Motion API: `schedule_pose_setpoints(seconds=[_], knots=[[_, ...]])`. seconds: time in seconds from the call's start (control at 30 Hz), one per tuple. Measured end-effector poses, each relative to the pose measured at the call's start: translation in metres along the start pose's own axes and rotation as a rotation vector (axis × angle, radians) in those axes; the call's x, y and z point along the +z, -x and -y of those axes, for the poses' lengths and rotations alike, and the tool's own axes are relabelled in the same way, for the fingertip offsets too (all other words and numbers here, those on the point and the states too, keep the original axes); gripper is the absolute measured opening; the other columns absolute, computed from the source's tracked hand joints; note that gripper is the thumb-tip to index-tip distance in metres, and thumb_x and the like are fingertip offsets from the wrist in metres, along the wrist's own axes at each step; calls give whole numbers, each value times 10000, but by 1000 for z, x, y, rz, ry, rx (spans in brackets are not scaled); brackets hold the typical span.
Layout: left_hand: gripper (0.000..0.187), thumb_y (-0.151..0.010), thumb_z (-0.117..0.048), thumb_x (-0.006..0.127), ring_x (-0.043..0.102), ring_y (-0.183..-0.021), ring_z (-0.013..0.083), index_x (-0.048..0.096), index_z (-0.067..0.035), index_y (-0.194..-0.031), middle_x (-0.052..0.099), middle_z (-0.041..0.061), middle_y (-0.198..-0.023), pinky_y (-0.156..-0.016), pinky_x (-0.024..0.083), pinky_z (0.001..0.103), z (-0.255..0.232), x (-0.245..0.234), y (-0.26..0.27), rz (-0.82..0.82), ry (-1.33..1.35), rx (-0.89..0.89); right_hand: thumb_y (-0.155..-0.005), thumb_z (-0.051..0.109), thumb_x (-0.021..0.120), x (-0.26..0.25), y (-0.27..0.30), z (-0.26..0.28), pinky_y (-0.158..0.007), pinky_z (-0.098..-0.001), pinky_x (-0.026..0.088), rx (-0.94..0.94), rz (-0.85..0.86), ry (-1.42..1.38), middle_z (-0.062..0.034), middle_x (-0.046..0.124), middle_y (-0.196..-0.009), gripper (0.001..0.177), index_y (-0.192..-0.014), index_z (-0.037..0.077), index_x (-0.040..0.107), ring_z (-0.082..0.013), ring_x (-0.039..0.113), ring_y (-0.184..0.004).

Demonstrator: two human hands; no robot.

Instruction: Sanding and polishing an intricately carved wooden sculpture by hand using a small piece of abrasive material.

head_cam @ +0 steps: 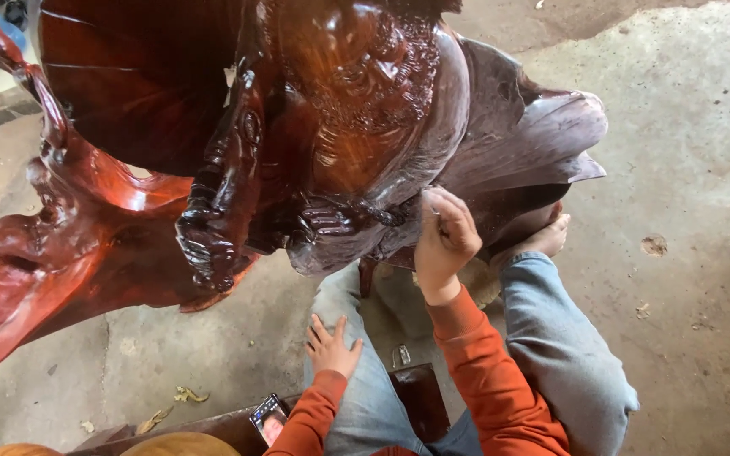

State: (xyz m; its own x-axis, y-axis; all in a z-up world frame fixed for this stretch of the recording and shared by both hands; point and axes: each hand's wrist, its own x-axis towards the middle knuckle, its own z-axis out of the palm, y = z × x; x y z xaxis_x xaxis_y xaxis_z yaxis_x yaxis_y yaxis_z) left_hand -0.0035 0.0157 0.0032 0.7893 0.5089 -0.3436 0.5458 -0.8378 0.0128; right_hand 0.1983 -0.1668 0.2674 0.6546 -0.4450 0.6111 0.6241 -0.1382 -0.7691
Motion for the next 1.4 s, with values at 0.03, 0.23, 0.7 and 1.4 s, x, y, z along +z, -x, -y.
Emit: schedule_pose_setpoints(seconds=[0.03,0.23,0.7,1.4], knots=[[769,-870,-620,608,188,-1486,510,348,-364,-1547,26,242,-1677,-1155,254,633,0,-3,-1,16,-14,-5,-844,-119,761,2,2,-1,-745,-274,535,-59,-1,26,-122,738,-1036,158,-903,0,676,-199,685,-855],[768,-856,-634,619,228,-1462,508,371,-371,-1534,62,246,-1667,-1124,283,641,0,8,-5,-39,-38,6,-869,-125,730,-5,2,-3,-778,-253,561,10,54,-106,-85,749,-1049,201,-989,34,707,-159,686,-846],[749,-857,-596,630,219,-1462,519,389,-348,-1522,55,252,-1663,-1128,275,640,-1,3,-1,-40,22,0,-942,-130,566,-31,-12,6,-802,-261,461,114,243,-244,-66,592,-1098,184,-1022,10,655,-155,551,-879],[670,-882,-579,650,272,-1492,503,469,-338,-1481,133,266,-1662,-1137,310,640,-2,-13,9,-21,94,30,-874,-58,834,-5,-41,4,-637,-410,554,-425,330,-103,-161,692,-829,143,-975,-17,740,-327,653,-655]])
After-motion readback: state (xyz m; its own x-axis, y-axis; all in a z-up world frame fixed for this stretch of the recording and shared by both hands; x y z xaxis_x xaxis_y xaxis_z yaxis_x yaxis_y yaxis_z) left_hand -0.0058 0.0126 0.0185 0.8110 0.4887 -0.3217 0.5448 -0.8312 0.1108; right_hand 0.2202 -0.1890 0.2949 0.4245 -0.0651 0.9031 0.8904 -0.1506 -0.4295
